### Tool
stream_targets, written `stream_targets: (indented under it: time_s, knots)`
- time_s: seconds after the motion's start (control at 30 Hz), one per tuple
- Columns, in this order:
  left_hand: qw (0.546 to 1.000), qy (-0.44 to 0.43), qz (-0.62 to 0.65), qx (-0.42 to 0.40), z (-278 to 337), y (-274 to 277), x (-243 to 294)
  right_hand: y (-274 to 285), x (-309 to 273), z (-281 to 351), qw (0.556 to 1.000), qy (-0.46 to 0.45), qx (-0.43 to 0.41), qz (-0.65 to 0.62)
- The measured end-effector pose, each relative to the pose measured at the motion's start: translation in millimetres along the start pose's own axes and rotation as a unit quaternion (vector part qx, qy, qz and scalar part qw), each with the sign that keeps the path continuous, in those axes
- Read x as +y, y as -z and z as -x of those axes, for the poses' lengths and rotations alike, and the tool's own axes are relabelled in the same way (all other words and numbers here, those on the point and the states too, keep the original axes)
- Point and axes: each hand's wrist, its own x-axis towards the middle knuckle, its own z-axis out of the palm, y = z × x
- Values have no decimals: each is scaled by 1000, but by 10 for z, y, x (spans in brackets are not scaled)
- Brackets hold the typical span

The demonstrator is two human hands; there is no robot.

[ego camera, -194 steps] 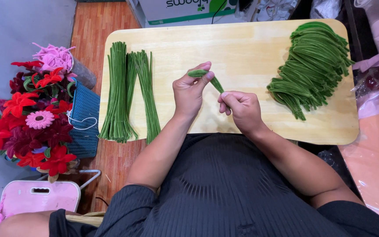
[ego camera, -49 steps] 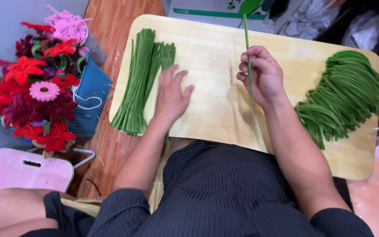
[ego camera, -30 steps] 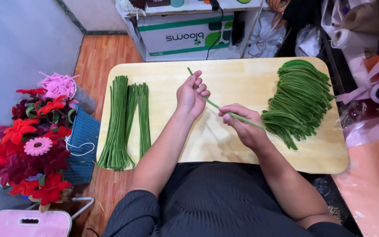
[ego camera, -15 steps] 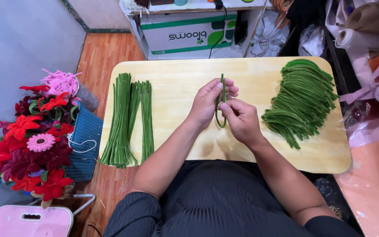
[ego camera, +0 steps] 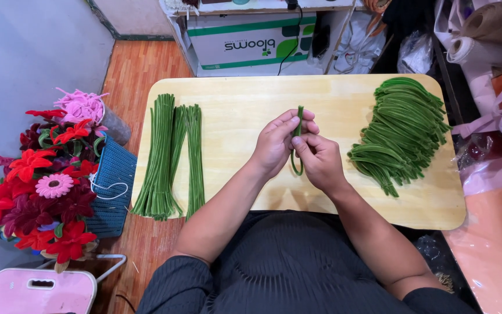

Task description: The person sits at a table and uses green pipe cleaners to create artificial flower stems. They fold and twist the pipe cleaners by hand to form a stem shape, repeating the process with multiple pieces.

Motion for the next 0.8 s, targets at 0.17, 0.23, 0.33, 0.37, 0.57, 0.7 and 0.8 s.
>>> stream_targets:
  time_s: [0.17,0.23,0.33,0.37,0.57,0.7,0.8]
  knots:
    - [1000,3,-11,12,26,-54,57,2,108,3,1000,-12,-1,2]
    - [1000,2,-21,20,37,-97,95,-10,41,-11,1000,-18,-6,8]
    - [1000,-8,-21,20,43,-107,124,-19,-44,-3,1000,-24,-8,7]
    - [999,-15,-9,32,63,-120,155,-1,65,24,999,-33,-15,26]
    - [990,-74,53,105,42,73,472,76,159,100,995,-54,-63,46]
    - [983,-81,93,137,112,-22,590,64,353,155,989,-105,-90,-60]
    - [979,-79,117,147,120,-54,606,-63,-3,171,959,-180,-52,-212]
